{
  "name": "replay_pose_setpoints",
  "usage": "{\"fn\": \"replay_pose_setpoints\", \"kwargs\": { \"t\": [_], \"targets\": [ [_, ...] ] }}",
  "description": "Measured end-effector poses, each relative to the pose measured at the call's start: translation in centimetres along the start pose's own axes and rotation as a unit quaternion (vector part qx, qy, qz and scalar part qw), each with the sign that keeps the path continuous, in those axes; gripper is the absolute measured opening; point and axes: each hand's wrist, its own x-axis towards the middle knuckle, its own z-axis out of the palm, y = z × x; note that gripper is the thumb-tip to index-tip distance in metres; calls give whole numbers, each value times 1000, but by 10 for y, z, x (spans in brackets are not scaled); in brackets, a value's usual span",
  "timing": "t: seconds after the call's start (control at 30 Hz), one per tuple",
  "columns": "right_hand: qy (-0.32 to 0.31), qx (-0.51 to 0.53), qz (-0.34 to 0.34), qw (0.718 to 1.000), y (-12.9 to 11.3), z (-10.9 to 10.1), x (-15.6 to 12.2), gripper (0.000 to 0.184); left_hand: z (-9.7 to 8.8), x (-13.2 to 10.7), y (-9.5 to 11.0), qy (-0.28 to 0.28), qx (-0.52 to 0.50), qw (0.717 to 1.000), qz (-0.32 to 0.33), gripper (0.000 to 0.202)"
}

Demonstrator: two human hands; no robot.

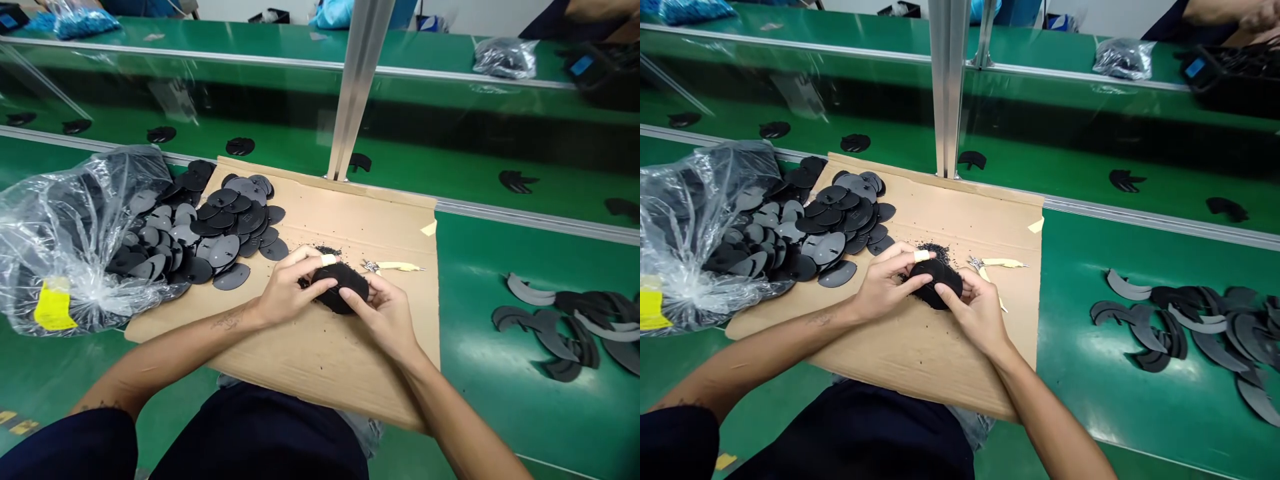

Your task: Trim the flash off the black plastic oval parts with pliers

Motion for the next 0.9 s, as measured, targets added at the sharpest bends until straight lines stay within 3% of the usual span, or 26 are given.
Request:
{"fn": "replay_pose_setpoints", "kwargs": {
  "t": [0.4,0.53,0.67,0.9],
  "targets": [
    [7,-40,-42,998,-1,2,-2,38,2,-2,1,18,-8,1000,8,28],
    [18,-58,-75,995,-3,3,-3,35,4,-3,0,19,-49,997,-58,38],
    [27,-76,-111,991,0,2,-4,30,6,-2,-1,-17,-123,984,-127,39],
    [9,-164,-162,973,5,-4,-2,21,4,-1,1,-17,-117,991,-65,30]
  ]
}}
